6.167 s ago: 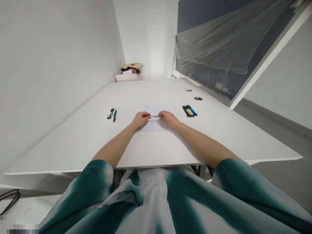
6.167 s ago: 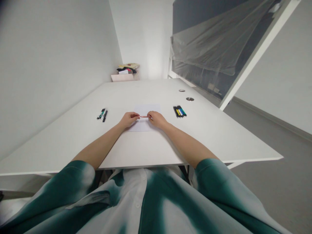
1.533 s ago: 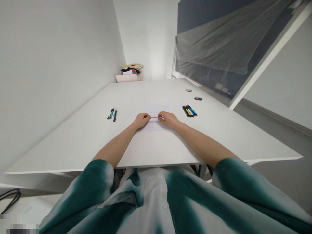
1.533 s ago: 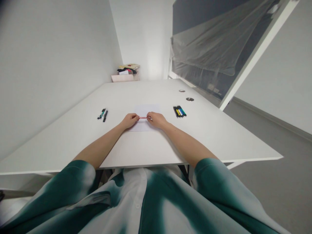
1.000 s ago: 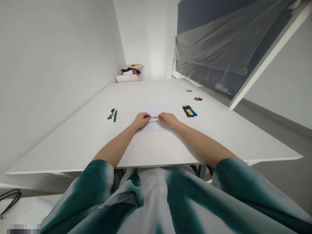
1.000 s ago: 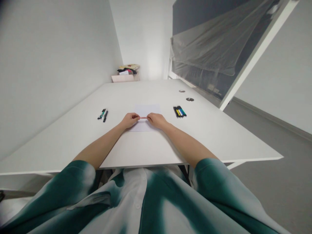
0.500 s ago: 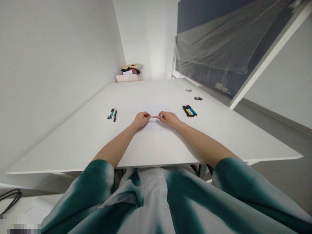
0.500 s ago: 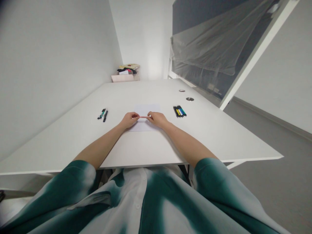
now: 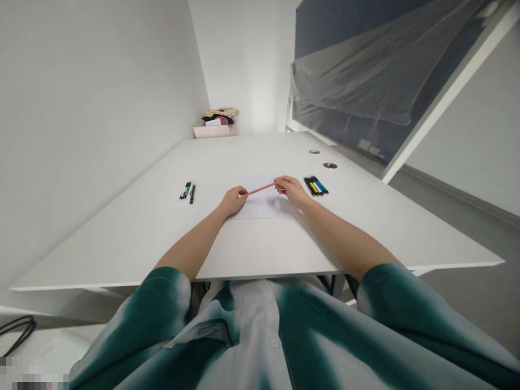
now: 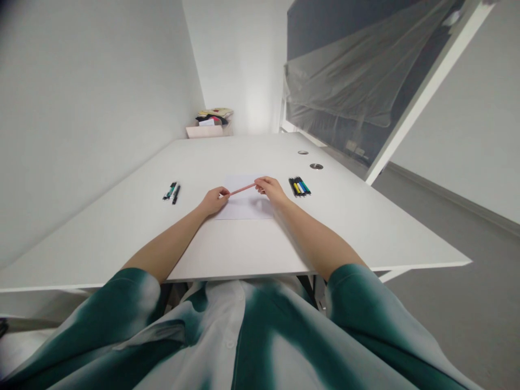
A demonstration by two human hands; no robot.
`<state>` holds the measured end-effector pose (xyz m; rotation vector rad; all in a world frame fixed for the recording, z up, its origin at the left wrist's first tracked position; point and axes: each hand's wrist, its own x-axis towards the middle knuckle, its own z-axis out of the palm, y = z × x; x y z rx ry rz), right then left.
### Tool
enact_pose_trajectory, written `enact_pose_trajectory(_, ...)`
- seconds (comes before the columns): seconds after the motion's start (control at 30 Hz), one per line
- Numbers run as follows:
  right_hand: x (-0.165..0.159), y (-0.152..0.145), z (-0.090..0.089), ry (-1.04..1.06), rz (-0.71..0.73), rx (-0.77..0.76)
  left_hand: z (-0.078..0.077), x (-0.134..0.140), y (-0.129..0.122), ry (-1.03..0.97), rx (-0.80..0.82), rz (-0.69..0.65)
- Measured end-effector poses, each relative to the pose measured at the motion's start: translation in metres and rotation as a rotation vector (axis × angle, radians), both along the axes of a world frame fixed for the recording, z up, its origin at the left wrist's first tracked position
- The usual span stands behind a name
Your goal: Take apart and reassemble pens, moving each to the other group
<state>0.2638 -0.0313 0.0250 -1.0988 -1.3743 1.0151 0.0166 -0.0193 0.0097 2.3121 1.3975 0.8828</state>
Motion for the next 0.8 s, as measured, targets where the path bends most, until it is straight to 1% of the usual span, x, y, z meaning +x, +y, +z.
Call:
enact_pose_trajectory(0.07, -0.001, -0.001, 0.006, 0.065, 0.002, -0.026, 0.000, 0.006, -0.005, 0.071, 0.061, -0.031)
enact_pose_trajectory(0.13, -0.003, -0.005, 0.012, 0.029, 0.025, -0.043, 0.001, 0.012, -0.009, 0.120, 0.120, -0.048)
enact_pose_trajectory(0.23, -0.009, -0.013, 0.020, -0.038, 0.064, -0.048, 0.002, 0.021, -0.016, 0.150, 0.180, -0.024)
enact_pose_trajectory(0.33, -0.016, -0.020, 0.023, 0.008, 0.104, -0.065, 0.004, 0.026, -0.021, 0.165, 0.198, -0.004)
enact_pose_trajectory(0.5, -0.020, -0.026, 0.024, 0.058, 0.138, -0.092, 0.007, 0.027, -0.023, 0.187, 0.197, -0.010)
enact_pose_trajectory(0.63, -0.017, -0.025, 0.022, 0.197, 0.151, -0.138, 0.006, 0.026, -0.022, 0.211, 0.199, 0.001)
enact_pose_trajectory(0.8, -0.016, -0.021, 0.013, 0.356, 0.189, -0.170, 0.004, 0.025, -0.021, 0.243, 0.199, -0.017)
